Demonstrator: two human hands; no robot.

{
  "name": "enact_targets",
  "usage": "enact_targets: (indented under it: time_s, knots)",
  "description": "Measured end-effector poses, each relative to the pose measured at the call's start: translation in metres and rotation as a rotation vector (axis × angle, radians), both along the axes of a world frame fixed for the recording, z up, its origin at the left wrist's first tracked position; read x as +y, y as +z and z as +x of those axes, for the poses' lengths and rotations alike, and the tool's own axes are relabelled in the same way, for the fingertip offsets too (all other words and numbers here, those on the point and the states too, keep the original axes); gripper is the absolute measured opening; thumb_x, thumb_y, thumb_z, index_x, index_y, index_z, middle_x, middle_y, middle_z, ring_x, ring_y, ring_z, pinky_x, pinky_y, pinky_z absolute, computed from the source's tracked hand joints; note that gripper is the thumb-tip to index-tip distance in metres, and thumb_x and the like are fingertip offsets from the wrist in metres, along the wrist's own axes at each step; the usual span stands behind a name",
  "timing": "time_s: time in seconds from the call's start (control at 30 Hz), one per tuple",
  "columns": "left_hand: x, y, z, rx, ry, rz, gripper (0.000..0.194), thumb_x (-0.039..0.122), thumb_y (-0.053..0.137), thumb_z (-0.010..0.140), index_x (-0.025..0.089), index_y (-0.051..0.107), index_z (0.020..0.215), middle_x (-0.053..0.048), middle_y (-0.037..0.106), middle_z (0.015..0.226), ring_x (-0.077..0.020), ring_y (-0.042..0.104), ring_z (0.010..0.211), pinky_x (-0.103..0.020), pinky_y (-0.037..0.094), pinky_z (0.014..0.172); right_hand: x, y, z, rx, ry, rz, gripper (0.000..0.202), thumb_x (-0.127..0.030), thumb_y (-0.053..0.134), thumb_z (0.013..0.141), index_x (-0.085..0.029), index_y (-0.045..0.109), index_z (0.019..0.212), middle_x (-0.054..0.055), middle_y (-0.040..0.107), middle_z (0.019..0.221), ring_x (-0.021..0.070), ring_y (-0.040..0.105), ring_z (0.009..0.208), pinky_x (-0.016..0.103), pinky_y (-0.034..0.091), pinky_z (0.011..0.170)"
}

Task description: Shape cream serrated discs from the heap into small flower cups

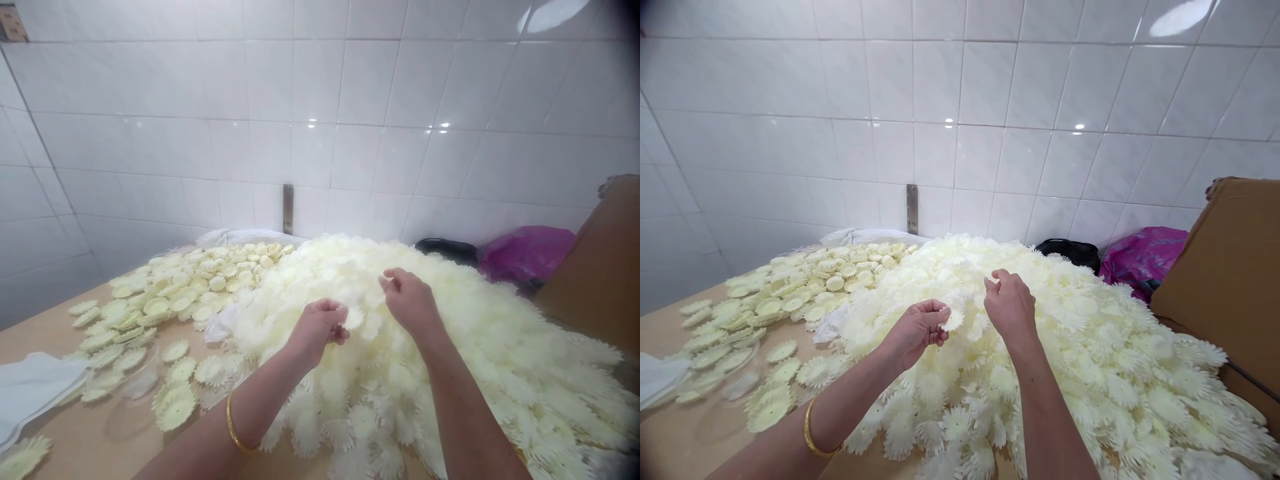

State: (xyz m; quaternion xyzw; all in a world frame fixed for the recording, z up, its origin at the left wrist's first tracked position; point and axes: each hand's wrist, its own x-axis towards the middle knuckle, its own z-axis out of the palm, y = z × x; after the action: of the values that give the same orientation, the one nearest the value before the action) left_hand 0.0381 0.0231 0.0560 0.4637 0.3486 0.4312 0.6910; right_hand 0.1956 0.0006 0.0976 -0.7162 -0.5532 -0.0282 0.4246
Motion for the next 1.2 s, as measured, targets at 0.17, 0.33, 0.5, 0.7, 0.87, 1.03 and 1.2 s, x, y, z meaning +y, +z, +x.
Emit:
enact_targets:
  time_s: [0.17,0.33,0.5,0.7,0.87,1.03,1.2]
  knots:
    - [-0.002,0.003,-0.002,0.047,0.068,0.134,0.024,0.028,0.068,0.060,0.014,0.048,0.059,0.002,0.050,0.052,-0.0080,0.049,0.045,-0.021,0.037,0.044,-0.009,0.007,-0.015,0.158,0.306,-0.086,0.030,-0.044,0.048,0.077,-0.017,0.058,0.068,0.002,0.055,0.062,0.0150,0.049,0.059,0.026,0.035,0.055]
    - [-0.005,0.009,-0.003,-0.027,0.100,0.177,0.024,0.025,0.072,0.055,0.014,0.051,0.055,0.003,0.047,0.048,-0.0064,0.045,0.044,-0.020,0.036,0.045,-0.013,0.007,-0.023,0.370,0.706,-0.287,0.030,-0.044,0.063,0.065,-0.016,0.053,0.071,0.001,0.055,0.069,0.0132,0.049,0.064,0.024,0.036,0.057]
    - [-0.008,0.011,-0.003,-0.131,0.040,0.084,0.023,0.033,0.066,0.065,0.014,0.056,0.072,0.000,0.053,0.063,-0.0085,0.052,0.049,-0.022,0.040,0.047,-0.007,0.001,-0.029,0.414,0.719,-0.182,0.024,-0.038,0.057,0.069,-0.017,0.048,0.063,-0.003,0.046,0.058,0.0102,0.041,0.055,0.024,0.033,0.054]
    - [-0.008,0.010,-0.001,-0.143,-0.024,0.091,0.019,0.024,0.062,0.069,0.013,0.059,0.084,-0.002,0.053,0.070,-0.0110,0.057,0.053,-0.023,0.043,0.049,-0.002,-0.004,-0.038,0.216,0.505,-0.100,0.029,-0.036,0.043,0.076,-0.017,0.047,0.054,-0.002,0.042,0.050,0.0112,0.038,0.050,0.025,0.031,0.050]
    - [-0.006,0.010,-0.001,-0.079,0.079,0.082,0.008,0.019,0.060,0.068,0.011,0.058,0.070,0.000,0.052,0.059,-0.0075,0.051,0.042,-0.021,0.038,0.044,-0.005,-0.003,-0.037,0.225,0.520,-0.142,0.021,-0.035,0.045,0.075,-0.017,0.051,0.065,-0.001,0.049,0.058,0.0127,0.043,0.055,0.025,0.034,0.053]
    - [-0.006,0.008,-0.002,-0.047,0.125,0.163,0.023,0.027,0.063,0.066,0.014,0.046,0.058,0.004,0.047,0.047,-0.0059,0.044,0.036,-0.019,0.030,0.037,-0.006,0.000,-0.036,0.284,0.554,-0.138,0.026,-0.040,0.044,0.076,-0.018,0.048,0.064,-0.001,0.048,0.059,0.0135,0.045,0.058,0.026,0.036,0.057]
    - [-0.004,0.004,-0.002,-0.035,0.122,0.207,0.036,0.041,0.063,0.066,0.016,0.039,0.055,0.005,0.043,0.044,-0.0063,0.042,0.034,-0.019,0.027,0.035,-0.011,0.005,-0.037,0.428,0.674,-0.201,0.029,-0.044,0.050,0.075,-0.016,0.052,0.068,0.002,0.054,0.066,0.0148,0.049,0.066,0.029,0.039,0.066]
